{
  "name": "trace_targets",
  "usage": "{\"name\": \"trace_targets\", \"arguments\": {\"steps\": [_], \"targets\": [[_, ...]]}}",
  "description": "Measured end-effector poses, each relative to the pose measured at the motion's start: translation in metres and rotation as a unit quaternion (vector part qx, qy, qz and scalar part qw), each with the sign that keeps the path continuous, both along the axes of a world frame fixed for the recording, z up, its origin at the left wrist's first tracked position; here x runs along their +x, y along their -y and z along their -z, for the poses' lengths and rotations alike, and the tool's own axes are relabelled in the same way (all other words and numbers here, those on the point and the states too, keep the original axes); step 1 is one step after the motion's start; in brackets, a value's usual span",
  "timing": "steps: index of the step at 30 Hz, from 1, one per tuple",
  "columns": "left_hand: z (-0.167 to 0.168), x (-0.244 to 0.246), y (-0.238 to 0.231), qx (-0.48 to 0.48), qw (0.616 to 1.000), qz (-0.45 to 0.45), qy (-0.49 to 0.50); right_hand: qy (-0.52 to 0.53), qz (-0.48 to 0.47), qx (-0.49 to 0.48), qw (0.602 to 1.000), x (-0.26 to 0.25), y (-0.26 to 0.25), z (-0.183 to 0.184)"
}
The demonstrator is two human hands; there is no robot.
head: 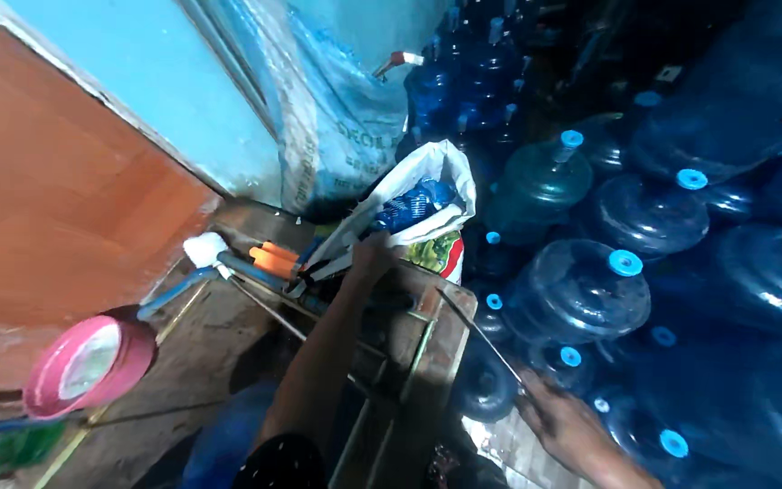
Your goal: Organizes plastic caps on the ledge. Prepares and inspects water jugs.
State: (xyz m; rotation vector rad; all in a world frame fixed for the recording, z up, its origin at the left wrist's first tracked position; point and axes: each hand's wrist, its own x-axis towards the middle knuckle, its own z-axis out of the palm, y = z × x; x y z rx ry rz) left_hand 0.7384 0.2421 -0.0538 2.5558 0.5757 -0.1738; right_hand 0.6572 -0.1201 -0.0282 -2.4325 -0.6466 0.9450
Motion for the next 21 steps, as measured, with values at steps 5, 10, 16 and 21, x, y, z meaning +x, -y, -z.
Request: {"name": "trace_targets", "arguments": {"steps": [5, 10, 16, 21], "targets": [[-0.003, -0.021, 0.026, 0.007, 0.999, -0.027, 0.038, 0.084, -0.073, -0.027, 0.993, 0.003, -0.038, -0.001], [-0.018, -0.063, 0.039, -0.03, 0.996, 0.074, 0.03, 0.074, -0.085, -0.056, 0.992, 0.007, -0.069, 0.012], [-0.002, -0.049, 0.068, 0.023, 0.986, -0.059, 0.156, 0.124, -0.1, -0.037, 0.986, 0.002, -0.115, 0.023], [0.004, -0.117, 0.109, -0.08, 0.953, -0.077, 0.283, 0.219, -0.149, 0.019, 0.964, -0.002, -0.124, 0.029]]}}
